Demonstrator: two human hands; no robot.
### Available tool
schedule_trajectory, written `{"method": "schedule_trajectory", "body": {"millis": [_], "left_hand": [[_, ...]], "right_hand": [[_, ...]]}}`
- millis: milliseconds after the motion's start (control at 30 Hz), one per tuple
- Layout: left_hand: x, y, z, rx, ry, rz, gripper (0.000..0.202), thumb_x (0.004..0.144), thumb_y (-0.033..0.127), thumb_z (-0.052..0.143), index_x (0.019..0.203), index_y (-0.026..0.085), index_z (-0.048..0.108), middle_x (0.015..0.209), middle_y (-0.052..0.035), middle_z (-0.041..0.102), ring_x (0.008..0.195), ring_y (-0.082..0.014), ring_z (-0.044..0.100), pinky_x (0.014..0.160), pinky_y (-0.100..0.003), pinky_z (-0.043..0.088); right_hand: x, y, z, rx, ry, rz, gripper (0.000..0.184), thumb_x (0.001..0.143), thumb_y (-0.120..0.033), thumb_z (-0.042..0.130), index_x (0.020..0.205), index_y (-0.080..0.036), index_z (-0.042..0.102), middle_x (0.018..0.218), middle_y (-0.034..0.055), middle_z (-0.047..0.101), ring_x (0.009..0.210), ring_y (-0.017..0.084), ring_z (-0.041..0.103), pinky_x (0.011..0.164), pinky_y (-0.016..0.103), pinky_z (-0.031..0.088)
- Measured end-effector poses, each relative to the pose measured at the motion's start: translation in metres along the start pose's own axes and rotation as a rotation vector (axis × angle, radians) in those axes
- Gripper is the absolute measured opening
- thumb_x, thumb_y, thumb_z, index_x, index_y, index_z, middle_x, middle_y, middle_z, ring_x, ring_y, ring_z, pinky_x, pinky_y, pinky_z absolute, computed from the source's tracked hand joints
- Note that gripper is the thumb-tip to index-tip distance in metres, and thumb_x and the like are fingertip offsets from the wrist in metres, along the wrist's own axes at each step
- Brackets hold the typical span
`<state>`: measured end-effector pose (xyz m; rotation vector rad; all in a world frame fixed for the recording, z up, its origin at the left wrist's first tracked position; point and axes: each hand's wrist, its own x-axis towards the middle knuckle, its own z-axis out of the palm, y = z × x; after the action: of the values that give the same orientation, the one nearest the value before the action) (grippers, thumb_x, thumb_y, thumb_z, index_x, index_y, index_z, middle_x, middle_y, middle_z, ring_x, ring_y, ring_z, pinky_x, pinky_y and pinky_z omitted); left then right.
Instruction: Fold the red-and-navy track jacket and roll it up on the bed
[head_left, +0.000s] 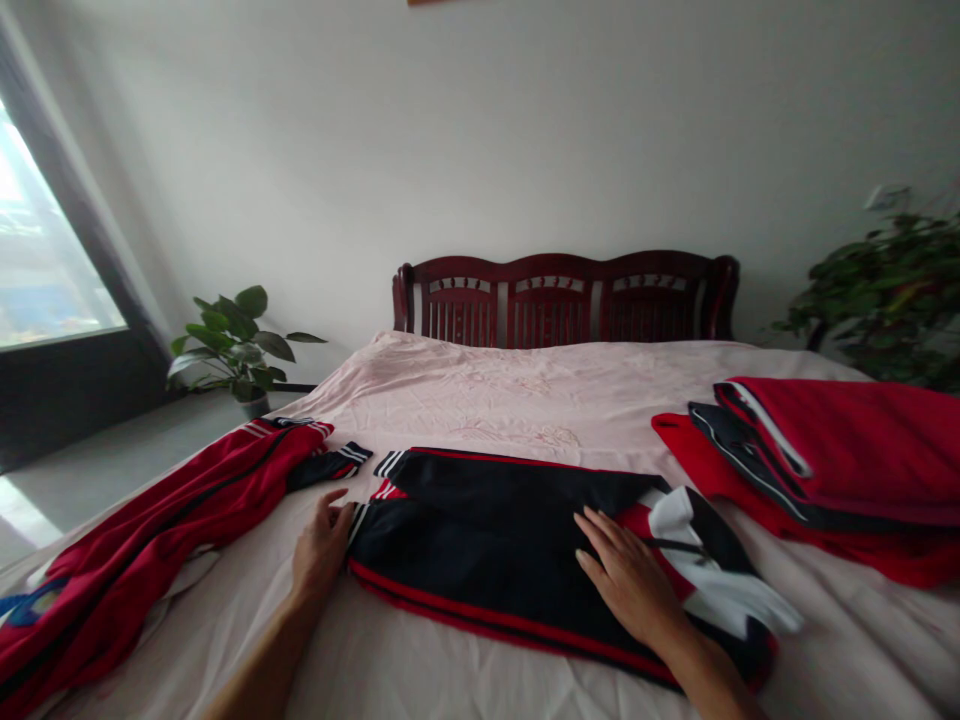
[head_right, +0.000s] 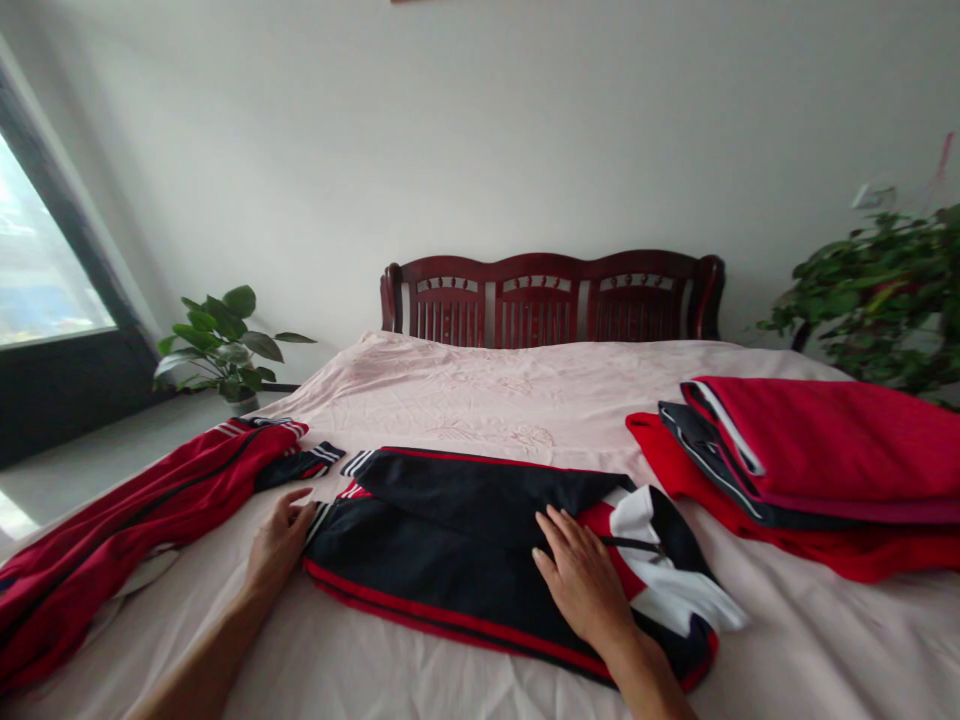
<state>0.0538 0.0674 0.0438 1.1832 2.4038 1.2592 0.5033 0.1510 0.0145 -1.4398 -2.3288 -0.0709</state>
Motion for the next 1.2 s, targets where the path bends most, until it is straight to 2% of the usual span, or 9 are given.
{"method": "schedule_trajectory", "body": {"millis": [133, 300, 400, 567, 700, 833, 967, 1067, 1200], "left_hand": [[0.002, -0.001, -0.001, -0.053, -0.037, 0.013, 0.047, 0.088, 0.055, 0.045, 0.119, 0.024, 0.063, 0.094, -0.0051, 0.076, 0.086, -0.0235, 0.071, 0.072, -0.030, 0.049], [-0.002, 0.000, 0.000, -0.411, -0.082, 0.045, 0.070, 0.077, 0.069, 0.058, 0.125, 0.019, 0.059, 0.085, -0.0029, 0.073, 0.074, -0.0198, 0.069, 0.063, -0.027, 0.050], [-0.006, 0.000, 0.002, -0.518, -0.038, 0.040, 0.075, 0.073, 0.070, 0.064, 0.127, 0.019, 0.057, 0.079, 0.0016, 0.069, 0.060, -0.0139, 0.061, 0.055, -0.023, 0.046], [-0.002, 0.000, -0.001, -0.530, -0.059, 0.011, 0.066, 0.078, 0.064, 0.061, 0.129, 0.021, 0.056, 0.083, 0.0012, 0.070, 0.067, -0.0149, 0.064, 0.061, -0.024, 0.050], [0.006, 0.006, -0.007, -0.430, -0.209, -0.050, 0.055, 0.075, 0.059, 0.065, 0.114, 0.020, 0.068, 0.088, -0.0032, 0.074, 0.087, -0.0223, 0.069, 0.071, -0.027, 0.053], [0.007, 0.007, -0.011, -0.581, -0.393, -0.151, 0.051, 0.065, 0.053, 0.079, 0.102, 0.019, 0.068, 0.076, -0.0006, 0.072, 0.072, -0.0198, 0.068, 0.062, -0.026, 0.053], [0.007, -0.003, -0.017, -0.831, -0.419, -0.160, 0.045, 0.062, 0.046, 0.085, 0.094, 0.020, 0.067, 0.074, 0.0021, 0.070, 0.064, -0.0137, 0.064, 0.058, -0.022, 0.051], [0.009, -0.011, -0.025, -0.966, -0.464, -0.135, 0.044, 0.060, 0.042, 0.088, 0.093, 0.020, 0.067, 0.075, 0.0020, 0.068, 0.065, -0.0125, 0.062, 0.060, -0.021, 0.051], [0.009, -0.014, -0.033, -1.041, -0.501, -0.130, 0.044, 0.058, 0.041, 0.089, 0.089, 0.021, 0.067, 0.072, 0.0019, 0.064, 0.062, -0.0125, 0.059, 0.058, -0.023, 0.051]], "right_hand": [[0.001, 0.000, 0.000, 0.043, 0.021, -0.004, 0.049, 0.095, -0.042, 0.043, 0.139, -0.024, 0.054, 0.148, 0.0081, 0.052, 0.137, 0.027, 0.047, 0.111, 0.050, 0.040], [0.002, 0.000, -0.008, 0.132, 0.132, 0.016, 0.041, 0.097, -0.035, 0.038, 0.125, -0.019, 0.064, 0.131, 0.0101, 0.065, 0.122, 0.023, 0.060, 0.104, 0.040, 0.047], [-0.001, -0.005, -0.020, 0.062, 0.206, 0.111, 0.037, 0.099, -0.034, 0.034, 0.106, -0.021, 0.068, 0.109, 0.0087, 0.071, 0.104, 0.023, 0.066, 0.092, 0.037, 0.051], [-0.006, -0.016, -0.033, -0.100, 0.096, 0.273, 0.033, 0.098, -0.039, 0.038, 0.082, -0.024, 0.063, 0.085, 0.0047, 0.071, 0.083, 0.022, 0.067, 0.065, 0.031, 0.045], [-0.005, -0.019, -0.033, -0.010, 0.043, 0.186, 0.029, 0.096, -0.041, 0.043, 0.088, -0.024, 0.065, 0.081, 0.0031, 0.073, 0.078, 0.021, 0.068, 0.063, 0.029, 0.043], [-0.004, -0.018, -0.032, 0.107, 0.044, 0.097, 0.023, 0.091, -0.040, 0.051, 0.091, -0.024, 0.067, 0.079, 0.0031, 0.072, 0.075, 0.021, 0.068, 0.065, 0.030, 0.045], [-0.006, -0.017, -0.038, 0.357, 0.119, -0.063, 0.020, 0.090, -0.033, 0.050, 0.080, -0.023, 0.064, 0.086, 0.0045, 0.071, 0.085, 0.020, 0.067, 0.078, 0.032, 0.050], [-0.010, -0.017, -0.043, 0.524, 0.141, -0.090, 0.018, 0.088, -0.032, 0.049, 0.080, -0.023, 0.063, 0.086, 0.0049, 0.071, 0.085, 0.021, 0.067, 0.081, 0.032, 0.053], [-0.014, -0.019, -0.044, 0.528, 0.090, -0.066, 0.027, 0.087, -0.033, 0.052, 0.105, -0.023, 0.068, 0.098, 0.0053, 0.075, 0.091, 0.023, 0.071, 0.084, 0.034, 0.056]]}}
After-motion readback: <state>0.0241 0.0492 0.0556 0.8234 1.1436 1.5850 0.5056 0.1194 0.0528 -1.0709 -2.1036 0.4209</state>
